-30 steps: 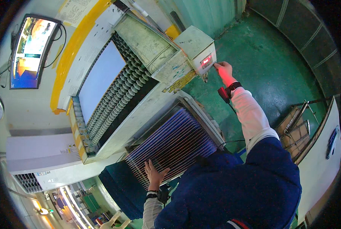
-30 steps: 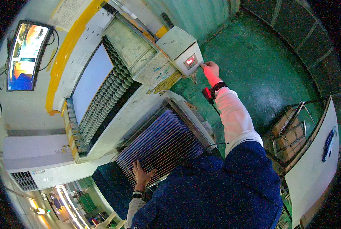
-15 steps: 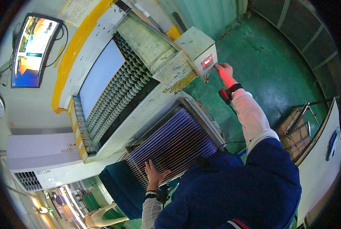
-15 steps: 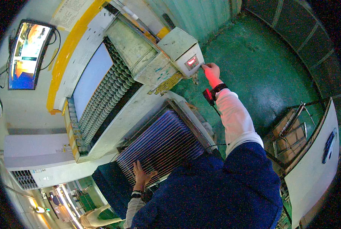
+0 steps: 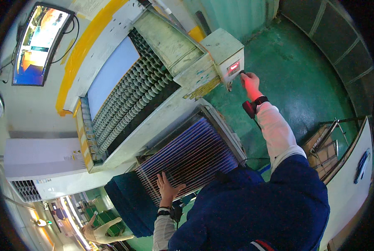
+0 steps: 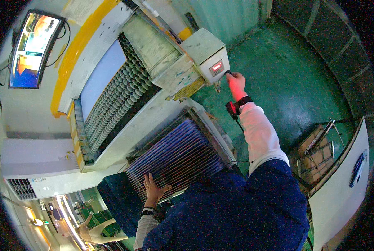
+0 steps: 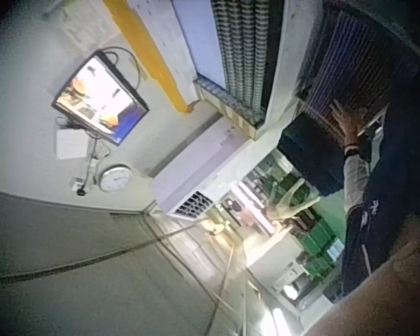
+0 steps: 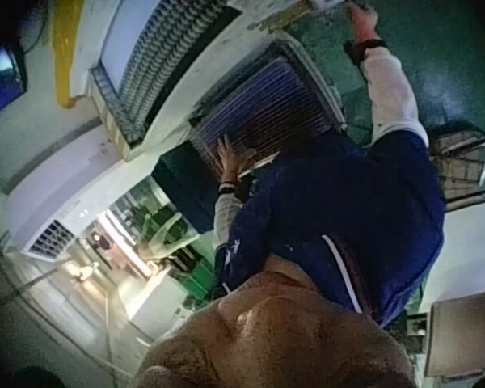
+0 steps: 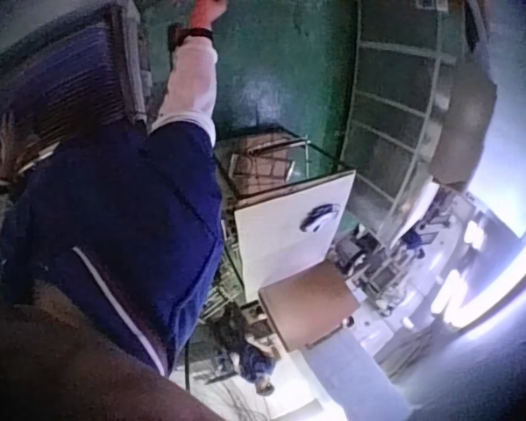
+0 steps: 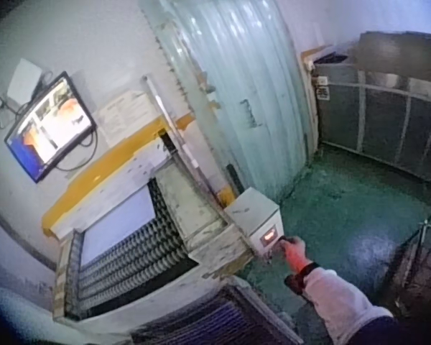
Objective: Feeding material sheets into an industrial roller machine for processing.
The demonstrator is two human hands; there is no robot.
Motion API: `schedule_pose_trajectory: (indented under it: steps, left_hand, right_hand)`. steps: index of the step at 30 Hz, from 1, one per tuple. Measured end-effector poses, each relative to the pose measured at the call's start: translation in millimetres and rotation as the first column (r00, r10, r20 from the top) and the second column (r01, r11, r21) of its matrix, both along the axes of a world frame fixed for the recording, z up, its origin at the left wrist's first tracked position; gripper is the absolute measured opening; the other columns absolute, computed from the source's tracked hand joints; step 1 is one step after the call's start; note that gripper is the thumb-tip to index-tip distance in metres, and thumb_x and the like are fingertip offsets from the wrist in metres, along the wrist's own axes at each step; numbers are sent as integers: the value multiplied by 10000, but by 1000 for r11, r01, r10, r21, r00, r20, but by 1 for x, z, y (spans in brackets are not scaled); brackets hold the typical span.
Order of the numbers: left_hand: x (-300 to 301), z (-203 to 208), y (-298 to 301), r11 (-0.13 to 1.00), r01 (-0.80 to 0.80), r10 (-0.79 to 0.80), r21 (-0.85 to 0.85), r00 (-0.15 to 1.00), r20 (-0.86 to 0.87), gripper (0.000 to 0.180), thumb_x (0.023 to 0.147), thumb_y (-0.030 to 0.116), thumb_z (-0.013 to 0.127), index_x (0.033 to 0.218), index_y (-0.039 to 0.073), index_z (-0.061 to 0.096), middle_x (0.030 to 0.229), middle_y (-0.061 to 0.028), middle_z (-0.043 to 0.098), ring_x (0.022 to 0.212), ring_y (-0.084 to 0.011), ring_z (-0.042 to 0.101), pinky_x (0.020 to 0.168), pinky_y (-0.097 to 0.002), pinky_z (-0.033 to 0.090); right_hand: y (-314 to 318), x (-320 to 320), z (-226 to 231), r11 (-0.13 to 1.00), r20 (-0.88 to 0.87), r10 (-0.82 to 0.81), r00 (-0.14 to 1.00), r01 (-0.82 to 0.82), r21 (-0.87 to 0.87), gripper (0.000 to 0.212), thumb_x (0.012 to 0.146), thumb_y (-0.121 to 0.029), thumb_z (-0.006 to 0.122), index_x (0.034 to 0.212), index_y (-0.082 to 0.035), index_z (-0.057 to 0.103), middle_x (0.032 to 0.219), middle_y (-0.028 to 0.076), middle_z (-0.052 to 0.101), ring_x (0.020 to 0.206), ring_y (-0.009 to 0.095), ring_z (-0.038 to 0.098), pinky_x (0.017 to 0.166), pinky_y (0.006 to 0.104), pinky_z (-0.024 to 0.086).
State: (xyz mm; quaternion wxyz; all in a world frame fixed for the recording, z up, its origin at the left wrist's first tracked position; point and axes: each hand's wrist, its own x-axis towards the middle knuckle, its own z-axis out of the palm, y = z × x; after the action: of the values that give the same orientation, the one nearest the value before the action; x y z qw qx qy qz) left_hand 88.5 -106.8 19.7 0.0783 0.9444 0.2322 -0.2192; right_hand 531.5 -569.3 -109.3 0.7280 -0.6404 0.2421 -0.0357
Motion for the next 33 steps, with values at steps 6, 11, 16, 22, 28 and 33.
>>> schedule_pose_trajectory:
  steps: [6, 11, 16, 22, 28, 33]
  left_hand:
    - [-1, 2, -2, 1000, -9, 9, 4, 1000, 17, 1458, 580, 721, 881, 1649, 92, 115, 1693, -278, 71, 1543, -512, 115, 1233, -575, 249]
    - [9, 13, -11, 998, -55, 55, -7, 998, -32, 1457, 581, 703, 892, 1648, 89, 114, 1694, -277, 74, 1541, -513, 128, 1225, -577, 266]
    - [3, 9, -7, 999, -42, 42, -3, 999, -5, 1455, 582, 687, 901, 1650, 95, 110, 1696, -270, 76, 1542, -512, 133, 1218, -581, 280]
    - [9, 14, -13, 998, -64, 64, -1, 997, -40, 1448, 584, 683, 903, 1650, 103, 112, 1700, -260, 74, 1548, -499, 121, 1213, -597, 282]
    - [8, 13, -10, 999, -53, 53, -6, 998, -31, 1444, 586, 679, 906, 1650, 107, 115, 1701, -255, 76, 1549, -497, 117, 1207, -602, 293]
    - [9, 15, -13, 997, -72, 72, 2, 996, -48, 1441, 589, 683, 903, 1650, 108, 115, 1701, -253, 77, 1550, -496, 112, 1205, -597, 302]
  right_hand:
    - [3, 2, 1, 999, 0, -16, 1000, 16, 39, 274, 913, -220, 756, 1056, 1, 680, 875, 49, 713, 729, 130, 642, 615, 277, 492]
    - [-1, 2, 2, 999, -9, -9, 1000, 10, 36, 268, 908, -209, 762, 1061, -2, 685, 884, 44, 716, 730, 128, 644, 618, 279, 496]
    - [1, 2, 4, 998, -20, 8, 1000, -7, 66, 288, 907, -216, 759, 1083, 0, 688, 892, 45, 720, 743, 129, 647, 636, 285, 503]
    - [1, -3, 14, 998, -32, 7, 999, -5, 58, 312, 908, -246, 756, 1091, -3, 688, 913, 47, 723, 778, 138, 659, 671, 306, 516]
    - [3, -1, 7, 997, 5, -37, 999, 37, 74, 296, 881, -240, 777, 1028, 3, 693, 844, 45, 712, 698, 125, 638, 608, 293, 500]
    - [0, 0, 5, 997, -20, 8, 1000, -6, 74, 285, 913, -244, 748, 1066, -9, 692, 875, 32, 706, 748, 127, 634, 663, 300, 509]
